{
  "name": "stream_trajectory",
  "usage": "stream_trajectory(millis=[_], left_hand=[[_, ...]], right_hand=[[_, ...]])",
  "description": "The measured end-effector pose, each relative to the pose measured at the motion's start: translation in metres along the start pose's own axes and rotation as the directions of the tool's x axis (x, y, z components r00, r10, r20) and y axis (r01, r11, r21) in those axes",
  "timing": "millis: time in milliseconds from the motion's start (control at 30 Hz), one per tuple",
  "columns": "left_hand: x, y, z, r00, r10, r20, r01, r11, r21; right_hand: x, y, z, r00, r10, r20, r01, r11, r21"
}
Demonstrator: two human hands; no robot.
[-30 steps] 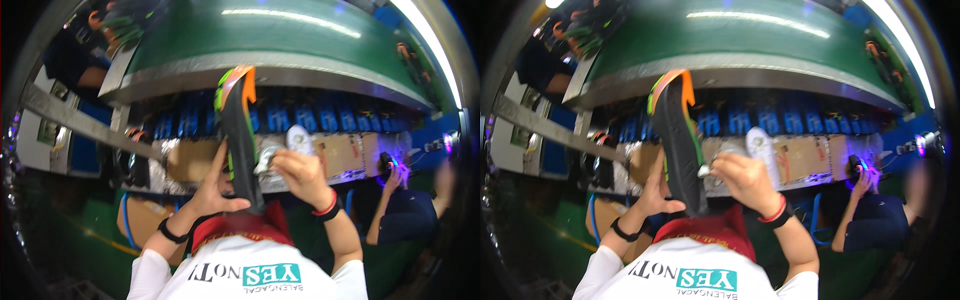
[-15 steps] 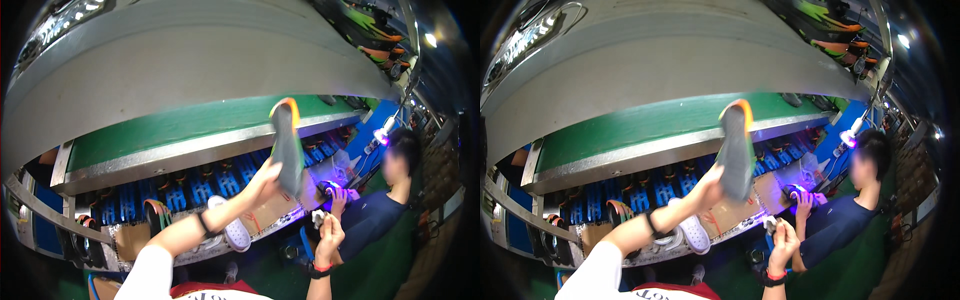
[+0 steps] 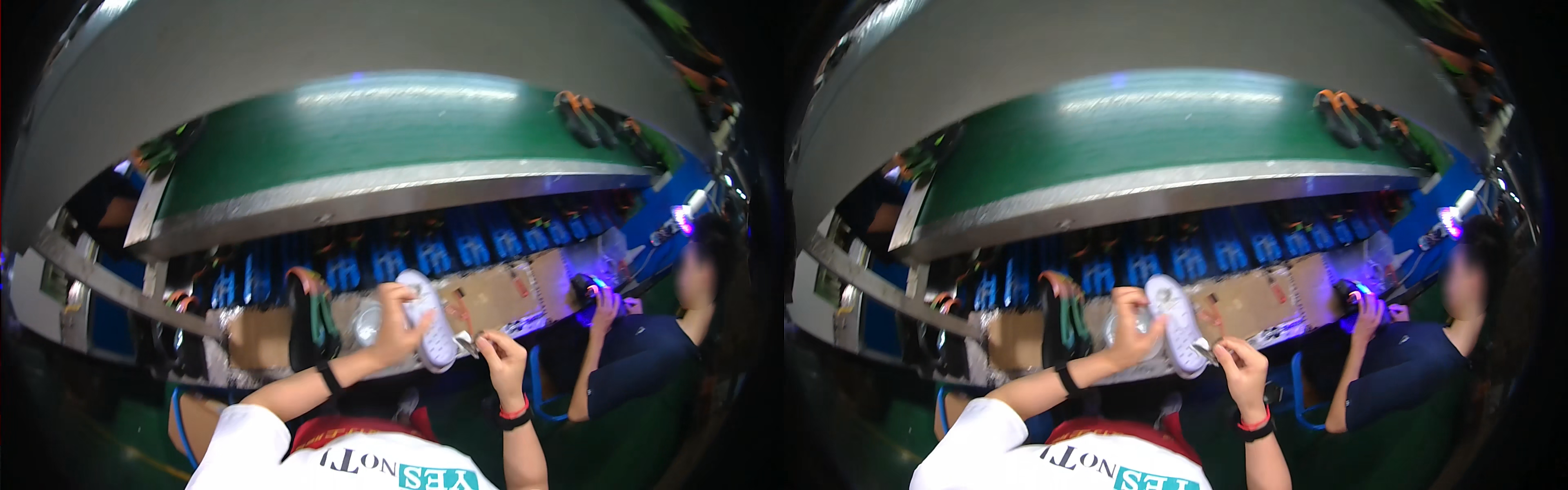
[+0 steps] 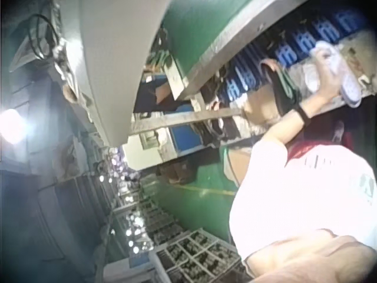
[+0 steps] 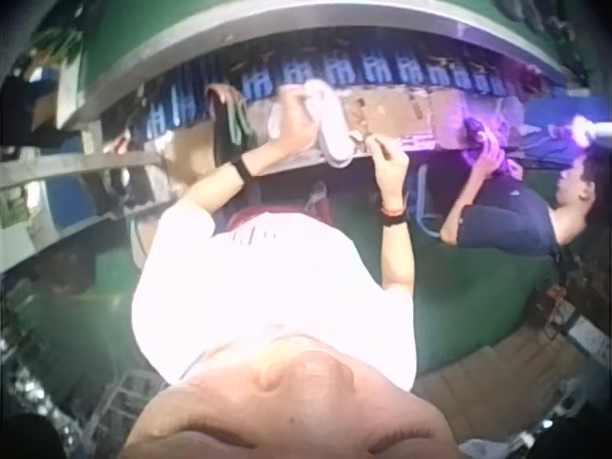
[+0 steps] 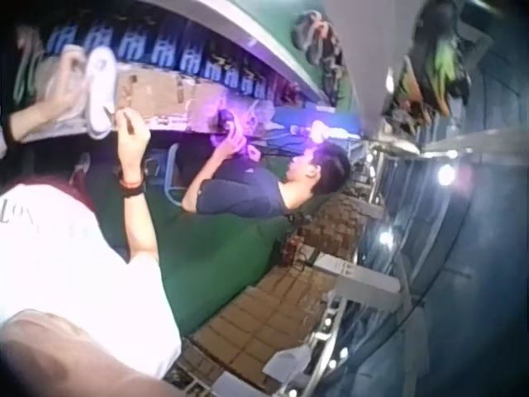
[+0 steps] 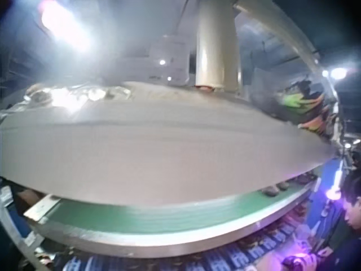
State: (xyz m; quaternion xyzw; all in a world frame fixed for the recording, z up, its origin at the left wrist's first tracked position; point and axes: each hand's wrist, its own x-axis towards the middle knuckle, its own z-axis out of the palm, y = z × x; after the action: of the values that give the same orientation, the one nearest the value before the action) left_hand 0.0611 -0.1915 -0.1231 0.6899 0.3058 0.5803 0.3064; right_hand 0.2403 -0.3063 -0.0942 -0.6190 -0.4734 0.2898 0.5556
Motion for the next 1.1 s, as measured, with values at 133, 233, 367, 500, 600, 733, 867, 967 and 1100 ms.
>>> stream_trajectory(millis=[133, 233, 367, 500, 600, 733, 867, 967, 1100], left_hand=[[-0.078, -0.045, -0.144, 0.949, -0.162, -0.271, 0.293, 0.770, 0.567], [-0.111, -0.065, -0.207, 0.895, -0.343, -0.285, 0.427, 0.476, 0.768], [-0.123, -0.085, -0.226, 0.907, -0.416, -0.069, 0.270, 0.445, 0.854], [-0.123, -0.106, -0.238, 0.825, -0.545, 0.149, 0.204, 0.534, 0.821], [-0.118, -0.112, -0.253, 0.859, -0.408, 0.307, 0.109, 0.735, 0.670], [-0.096, -0.080, -0.260, 0.725, -0.622, 0.297, 0.266, 0.650, 0.712], [-0.092, -0.044, -0.261, 0.653, -0.744, 0.144, 0.668, 0.654, 0.354], [-0.096, -0.023, -0.265, 0.701, -0.698, 0.145, 0.712, 0.697, -0.088], [-0.079, 0.025, -0.266, 0.562, -0.715, 0.415, 0.751, 0.232, -0.618]], right_hand=[[0.005, 0.011, 0.061, 0.965, 0.062, 0.254, -0.017, 0.985, -0.173], [0.008, 0.026, 0.106, 0.927, -0.059, 0.371, 0.172, 0.945, -0.278], [0.010, 0.064, 0.144, 0.886, -0.139, 0.443, 0.323, 0.870, -0.373], [0.009, 0.082, 0.165, 0.869, -0.162, 0.468, 0.373, 0.836, -0.402], [0.009, 0.090, 0.173, 0.846, -0.145, 0.513, 0.412, 0.788, -0.457], [0.009, 0.092, 0.176, 0.843, -0.151, 0.516, 0.430, 0.766, -0.478], [0.010, 0.090, 0.175, 0.840, -0.128, 0.527, 0.424, 0.760, -0.493], [0.011, 0.088, 0.173, 0.845, -0.109, 0.523, 0.415, 0.752, -0.513], [0.016, 0.074, 0.169, 0.895, -0.124, 0.428, 0.335, 0.820, -0.464]])
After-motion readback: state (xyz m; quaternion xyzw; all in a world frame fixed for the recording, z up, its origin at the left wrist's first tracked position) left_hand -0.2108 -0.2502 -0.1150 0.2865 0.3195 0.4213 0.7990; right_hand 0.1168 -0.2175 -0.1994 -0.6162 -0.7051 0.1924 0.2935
